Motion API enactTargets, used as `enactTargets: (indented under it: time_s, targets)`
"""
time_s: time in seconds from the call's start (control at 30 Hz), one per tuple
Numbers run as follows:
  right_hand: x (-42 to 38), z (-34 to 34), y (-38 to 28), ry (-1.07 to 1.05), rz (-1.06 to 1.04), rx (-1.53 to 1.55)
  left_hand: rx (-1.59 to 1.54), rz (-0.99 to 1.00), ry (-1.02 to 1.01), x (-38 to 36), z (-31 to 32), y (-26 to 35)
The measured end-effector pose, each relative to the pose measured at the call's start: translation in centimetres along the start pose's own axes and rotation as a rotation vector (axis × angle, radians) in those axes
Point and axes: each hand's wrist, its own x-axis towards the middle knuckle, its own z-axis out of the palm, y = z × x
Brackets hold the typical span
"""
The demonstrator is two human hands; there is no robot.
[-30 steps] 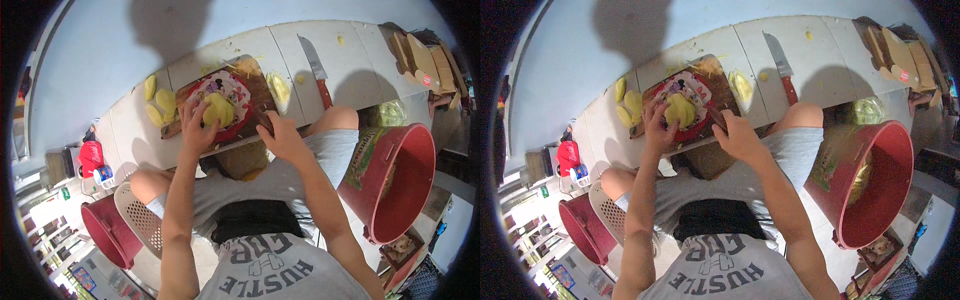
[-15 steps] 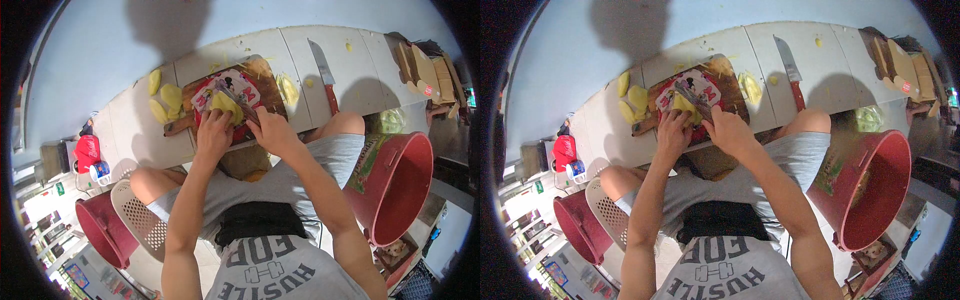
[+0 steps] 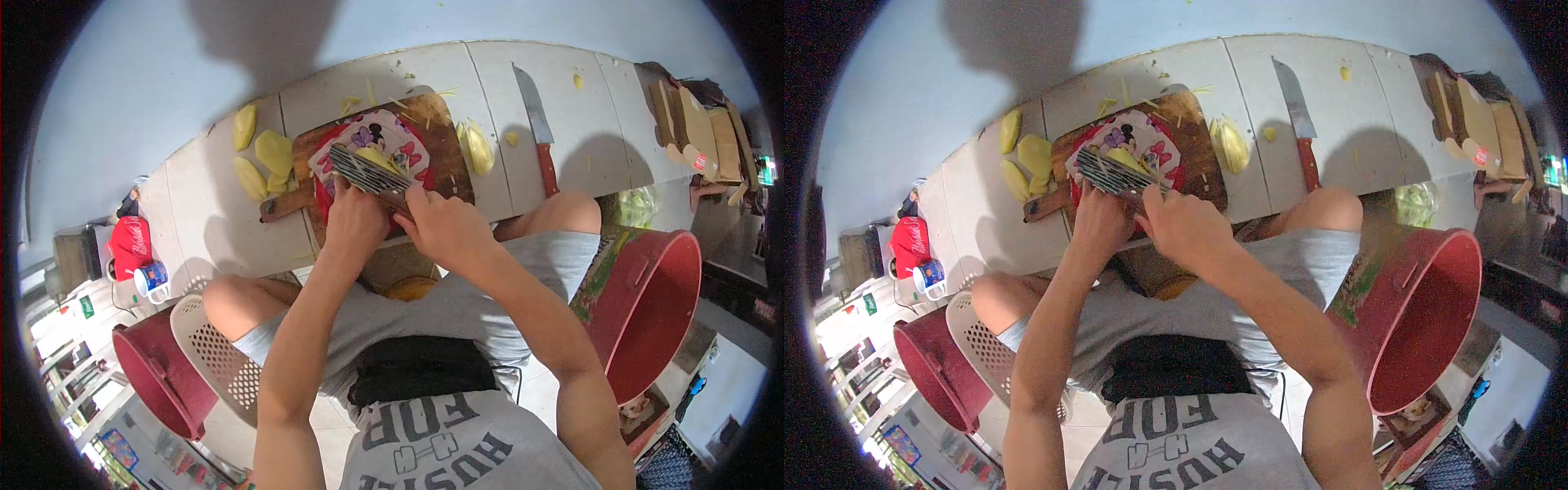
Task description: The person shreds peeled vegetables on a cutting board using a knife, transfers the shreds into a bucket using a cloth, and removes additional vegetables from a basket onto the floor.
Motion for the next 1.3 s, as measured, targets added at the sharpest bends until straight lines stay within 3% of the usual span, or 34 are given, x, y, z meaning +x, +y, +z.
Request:
enactTargets:
  time_s: [0.07, 0.13, 0.27, 0.33, 0.47, 0.57, 0.63, 0.83, 0.93, 1.07, 1.13, 1.17, 1.3]
  targets:
    - [0.8, 2.4, 2.0, 0.007, 0.027, 0.018, 0.013, 0.047, 0.007, 0.5, -1.3, 0.6]
    - [0.9, 2.7, 2.3, 0.016, 0.056, 0.036, -0.084, -0.262, -0.297, 0.9, -2.3, 1.4]
    - [0.8, 1.2, 1.1, -0.037, 0.088, 0.063, -0.012, -0.184, -0.307, 0.1, -1.2, 0.7]
    - [1.0, 1.4, 1.1, -0.046, 0.071, 0.075, 0.006, -0.035, -0.119, 0.1, -0.8, 0.2]
    - [1.4, 1.7, 2.0, -0.023, 0.082, 0.038, -0.101, -0.255, -0.252, 0.5, -1.5, 0.9]
    - [1.2, 0.4, 0.6, -0.058, 0.058, 0.048, 0.063, -0.031, -0.043, -0.1, 0.1, 0.0]
    - [1.2, 2.2, 2.0, -0.018, 0.097, 0.081, -0.078, -0.21, -0.234, 0.3, -1.9, 1.1]
    - [0.5, -0.5, -0.6, -0.106, 0.122, 0.035, -0.035, -0.148, -0.109, -0.2, 0.1, 0.4]
    - [1.4, 1.7, 1.7, -0.085, 0.13, 0.046, -0.101, -0.232, -0.232, 0.1, -1.5, 0.9]
    - [1.1, 0.5, 0.5, -0.05, 0.088, 0.054, -0.028, -0.153, -0.168, 0.1, -1.0, 0.4]
    - [0.6, 2.1, 0.9, 0.004, 0.093, 0.073, -0.034, -0.118, -0.035, 0.0, -2.0, 0.9]
    - [0.2, 2.5, 1.1, 0.002, 0.099, 0.07, -0.154, -0.299, -0.289, 0.3, -2.7, 1.3]
    - [0.1, 0.4, -0.2, -0.056, 0.126, 0.081, -0.087, -0.204, -0.148, -1.0, -0.7, 0.9]
